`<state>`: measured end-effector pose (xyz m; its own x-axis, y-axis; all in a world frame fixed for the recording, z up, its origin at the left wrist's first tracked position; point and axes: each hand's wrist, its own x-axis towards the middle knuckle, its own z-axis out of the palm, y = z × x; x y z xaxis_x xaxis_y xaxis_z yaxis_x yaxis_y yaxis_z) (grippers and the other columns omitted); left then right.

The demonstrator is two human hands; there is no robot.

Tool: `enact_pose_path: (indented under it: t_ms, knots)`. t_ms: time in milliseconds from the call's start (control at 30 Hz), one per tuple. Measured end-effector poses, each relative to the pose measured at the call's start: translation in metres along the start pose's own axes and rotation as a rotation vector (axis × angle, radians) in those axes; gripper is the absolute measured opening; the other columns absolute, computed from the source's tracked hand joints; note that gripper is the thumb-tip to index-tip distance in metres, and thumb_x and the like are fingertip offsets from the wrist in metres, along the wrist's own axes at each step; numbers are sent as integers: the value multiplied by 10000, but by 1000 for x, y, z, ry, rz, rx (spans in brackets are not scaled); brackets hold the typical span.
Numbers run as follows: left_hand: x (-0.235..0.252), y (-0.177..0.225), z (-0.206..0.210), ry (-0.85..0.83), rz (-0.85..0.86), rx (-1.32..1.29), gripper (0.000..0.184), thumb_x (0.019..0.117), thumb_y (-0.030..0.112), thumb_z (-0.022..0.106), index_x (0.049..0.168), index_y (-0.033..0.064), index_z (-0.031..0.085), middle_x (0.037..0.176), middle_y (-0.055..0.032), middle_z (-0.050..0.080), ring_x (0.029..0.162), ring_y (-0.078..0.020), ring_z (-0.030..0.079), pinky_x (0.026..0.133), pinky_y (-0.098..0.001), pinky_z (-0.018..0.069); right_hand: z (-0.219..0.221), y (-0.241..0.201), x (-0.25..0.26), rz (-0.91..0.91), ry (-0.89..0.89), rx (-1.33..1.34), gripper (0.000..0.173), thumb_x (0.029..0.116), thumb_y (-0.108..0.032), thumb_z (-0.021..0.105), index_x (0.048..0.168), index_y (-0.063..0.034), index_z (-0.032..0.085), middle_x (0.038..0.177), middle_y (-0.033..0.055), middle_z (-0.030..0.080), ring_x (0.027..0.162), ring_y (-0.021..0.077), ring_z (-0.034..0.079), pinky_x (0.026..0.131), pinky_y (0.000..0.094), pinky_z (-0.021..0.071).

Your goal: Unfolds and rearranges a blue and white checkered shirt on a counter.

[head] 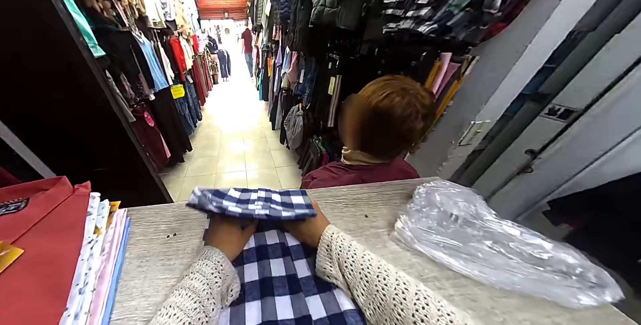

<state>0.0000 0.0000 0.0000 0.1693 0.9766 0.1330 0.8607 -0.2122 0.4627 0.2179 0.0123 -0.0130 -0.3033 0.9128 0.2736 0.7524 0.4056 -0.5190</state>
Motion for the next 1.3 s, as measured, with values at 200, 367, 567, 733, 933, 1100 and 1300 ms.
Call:
enact_pose_path:
  t_ms: [200, 367, 567, 733, 933, 1100, 1300]
  knots:
    - [27, -27, -18, -26, -252, 133, 628, 1017, 528, 509, 1511, 141, 500, 1586, -181, 401, 1454, -411, 365, 1127, -651, 283, 1, 9, 48, 101, -107, -149, 445, 1050, -411, 477, 1383, -172, 651, 1377, 169, 596, 1324, 367, 504, 1052, 600, 376]
    - [49, -56, -18, -111, -317, 196, 513, 1074, 516, 348, 1485, 272, 534, 1529, -41, 516, 1502, -272, 342, 1216, -640, 98, -9, 7, 59, 287, -317, -248, 582, 1080, -532, 302, 1408, -158, 605, 1429, 88, 599, 1394, 275, 478, 1188, 578, 205]
    - [50, -43, -28, -142, -338, 169, 490, 1088, 460, 340, 1501, 256, 507, 1500, -36, 548, 1477, -256, 385, 1225, -603, 81, -13, 3, 62, 295, -345, -243, 564, 1092, -488, 285, 1391, -137, 610, 1379, 118, 624, 1348, 281, 518, 1166, 556, 242]
    - [47, -54, -28, -102, -262, 114, 471, 1088, 412, 377, 1502, 233, 512, 1511, -39, 540, 1463, -251, 411, 1229, -582, 99, -14, 4, 56, 247, -298, -190, 533, 1094, -447, 334, 1471, -141, 555, 1534, 84, 513, 1447, 261, 427, 1203, 550, 203]
    - [17, -77, -20, -25, -133, -6, 642, 995, 420, 605, 1531, 101, 452, 1572, -153, 438, 1475, -325, 381, 1222, -545, 225, -17, 9, -2, 158, -166, -111, 534, 1051, -364, 491, 1535, -136, 476, 1627, 155, 365, 1515, 323, 325, 1225, 559, 203]
    - [-48, -71, -28, -28, -76, -85, 675, 951, 334, 719, 1500, 32, 470, 1543, -236, 445, 1438, -420, 409, 1186, -623, 270, -26, 7, -82, 60, -113, -95, 526, 1018, -340, 594, 1479, -91, 542, 1568, 216, 436, 1429, 408, 439, 1161, 621, 304]
    - [-158, -62, -35, -94, 65, -226, 588, 917, 242, 736, 1434, 29, 552, 1570, -267, 382, 1446, -429, 387, 1157, -614, 322, -28, -8, -192, -96, 15, -37, 550, 998, -419, 488, 1411, -78, 613, 1457, 225, 554, 1357, 414, 518, 1100, 646, 376]
